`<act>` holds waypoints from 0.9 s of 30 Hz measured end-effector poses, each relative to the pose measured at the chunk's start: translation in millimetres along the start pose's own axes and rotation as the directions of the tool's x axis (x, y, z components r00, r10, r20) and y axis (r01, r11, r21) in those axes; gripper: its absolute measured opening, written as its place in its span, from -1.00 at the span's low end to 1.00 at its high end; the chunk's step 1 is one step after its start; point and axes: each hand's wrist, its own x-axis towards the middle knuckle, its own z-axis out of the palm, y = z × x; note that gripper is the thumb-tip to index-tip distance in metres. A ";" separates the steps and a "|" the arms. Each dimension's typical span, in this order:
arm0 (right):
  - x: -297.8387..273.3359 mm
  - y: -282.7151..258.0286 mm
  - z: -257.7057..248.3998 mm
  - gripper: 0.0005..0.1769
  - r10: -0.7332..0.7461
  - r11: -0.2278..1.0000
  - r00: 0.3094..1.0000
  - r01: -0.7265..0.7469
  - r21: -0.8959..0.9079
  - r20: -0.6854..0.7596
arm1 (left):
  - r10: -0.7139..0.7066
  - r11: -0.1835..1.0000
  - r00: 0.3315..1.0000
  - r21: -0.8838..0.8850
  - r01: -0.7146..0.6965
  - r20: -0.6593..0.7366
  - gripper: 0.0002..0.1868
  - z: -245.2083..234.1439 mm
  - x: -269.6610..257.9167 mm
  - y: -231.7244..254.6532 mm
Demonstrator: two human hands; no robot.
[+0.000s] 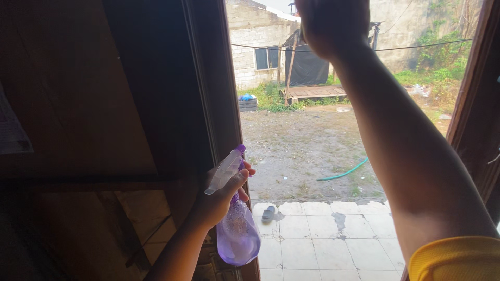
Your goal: The person sprays a liquid cleaner onto a glass door pane from a spray bottle and wipes the glass with a cloth.
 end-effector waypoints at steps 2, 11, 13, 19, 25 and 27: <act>-28.3 -23.2 -4.0 -0.57 -0.138 0.990 0.975 0.137 -0.016 -0.174 | 0.001 1.000 1.000 0.027 0.000 -0.014 -0.52 -1.8 -0.2 0.1; -207.6 -137.0 24.9 -0.22 -0.403 0.891 0.914 0.380 0.250 0.044 | 0.039 0.989 0.999 -0.147 -0.035 0.022 -0.57 16.7 14.7 8.6; -265.6 -141.2 34.7 -0.22 -0.469 0.868 0.883 0.461 0.187 -0.002 | 0.033 0.990 0.999 -0.137 -0.028 0.035 -0.58 22.0 17.2 12.2; -353.9 -62.8 27.9 -0.31 -0.584 0.804 0.809 0.566 0.179 0.066 | 0.035 0.995 0.998 -0.099 -0.029 0.060 -0.57 37.9 25.6 11.9; -284.7 49.4 6.1 -0.27 -0.194 0.981 0.973 0.196 -0.006 0.128 | 0.030 0.996 0.993 -0.085 -0.021 0.114 -0.51 53.4 38.5 -1.5; -244.2 80.3 1.9 -0.19 -0.001 0.999 1.000 0.001 -0.044 0.012 | 0.021 0.996 0.993 -0.094 -0.010 0.114 -0.49 58.9 39.9 -0.9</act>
